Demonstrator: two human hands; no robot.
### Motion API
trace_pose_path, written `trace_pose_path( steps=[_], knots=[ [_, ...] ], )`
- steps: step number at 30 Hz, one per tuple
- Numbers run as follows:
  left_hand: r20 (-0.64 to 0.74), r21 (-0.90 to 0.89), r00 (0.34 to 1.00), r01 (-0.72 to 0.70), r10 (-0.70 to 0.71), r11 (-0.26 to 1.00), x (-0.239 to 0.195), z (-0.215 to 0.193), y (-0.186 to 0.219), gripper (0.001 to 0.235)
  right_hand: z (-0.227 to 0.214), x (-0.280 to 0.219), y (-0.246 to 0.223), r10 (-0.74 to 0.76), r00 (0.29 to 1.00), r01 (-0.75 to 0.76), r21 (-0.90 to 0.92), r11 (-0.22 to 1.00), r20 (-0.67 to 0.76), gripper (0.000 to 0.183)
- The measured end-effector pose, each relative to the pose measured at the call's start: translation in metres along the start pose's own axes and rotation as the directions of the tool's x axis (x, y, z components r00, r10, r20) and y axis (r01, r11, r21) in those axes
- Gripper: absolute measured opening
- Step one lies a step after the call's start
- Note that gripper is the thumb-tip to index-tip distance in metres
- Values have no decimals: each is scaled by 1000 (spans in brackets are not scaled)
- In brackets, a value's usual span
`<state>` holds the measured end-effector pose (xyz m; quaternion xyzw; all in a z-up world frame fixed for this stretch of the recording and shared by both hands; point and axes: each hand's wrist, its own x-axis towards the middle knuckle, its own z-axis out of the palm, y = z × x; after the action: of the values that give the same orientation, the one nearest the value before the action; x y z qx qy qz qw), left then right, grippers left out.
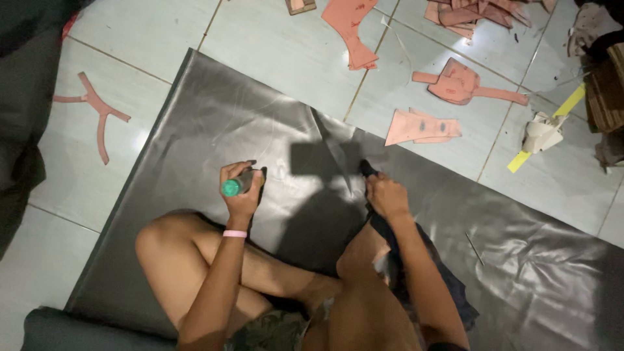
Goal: The person sits on the floor and repeatedly applies liquid from a small bottle onto a dark sheet, then wipes the area with a dark cloth. The person continues this cycle of applying and wiping across different sections of the sheet.
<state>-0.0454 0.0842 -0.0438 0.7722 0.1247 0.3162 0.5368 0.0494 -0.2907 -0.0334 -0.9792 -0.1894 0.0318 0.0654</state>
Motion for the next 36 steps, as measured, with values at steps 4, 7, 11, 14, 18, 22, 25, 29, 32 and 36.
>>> trace_pose_path(
  steps=[4,7,11,14,18,22,25,29,32,36],
  knots=[
    [45,69,996,-85,82,994,0,5,10,30,-5,3,-4,218,976,-218,-26,976,-14,27],
    [36,81,996,-80,77,993,-2,3,16,32,-4,1,-17,76,997,-75,60,995,-22,21],
    [39,71,997,-67,64,995,2,7,17,30,3,29,-30,-17,1000,17,-9,1000,6,22],
    [52,91,998,-49,44,995,-6,-2,18,30,8,34,-34,53,999,-52,-40,998,6,24],
    [54,49,998,-18,15,999,1,-5,19,31,-4,19,-29,39,999,-38,-38,999,18,22],
    [63,102,997,-54,47,993,0,0,19,31,-14,23,-25,78,995,-76,-24,997,65,23],
    [60,88,997,-47,41,995,-3,6,14,29,-6,35,-30,98,993,-96,-35,995,70,25],
    [73,23,997,-6,4,1000,-3,4,11,28,7,41,-34,37,995,-33,-41,999,97,27],
    [65,50,997,-47,44,998,3,6,12,28,4,55,-25,-8,993,14,-51,999,116,22],
    [53,73,998,-26,22,997,-5,4,13,27,11,61,-19,96,995,-96,24,995,-11,25]
  ],
)
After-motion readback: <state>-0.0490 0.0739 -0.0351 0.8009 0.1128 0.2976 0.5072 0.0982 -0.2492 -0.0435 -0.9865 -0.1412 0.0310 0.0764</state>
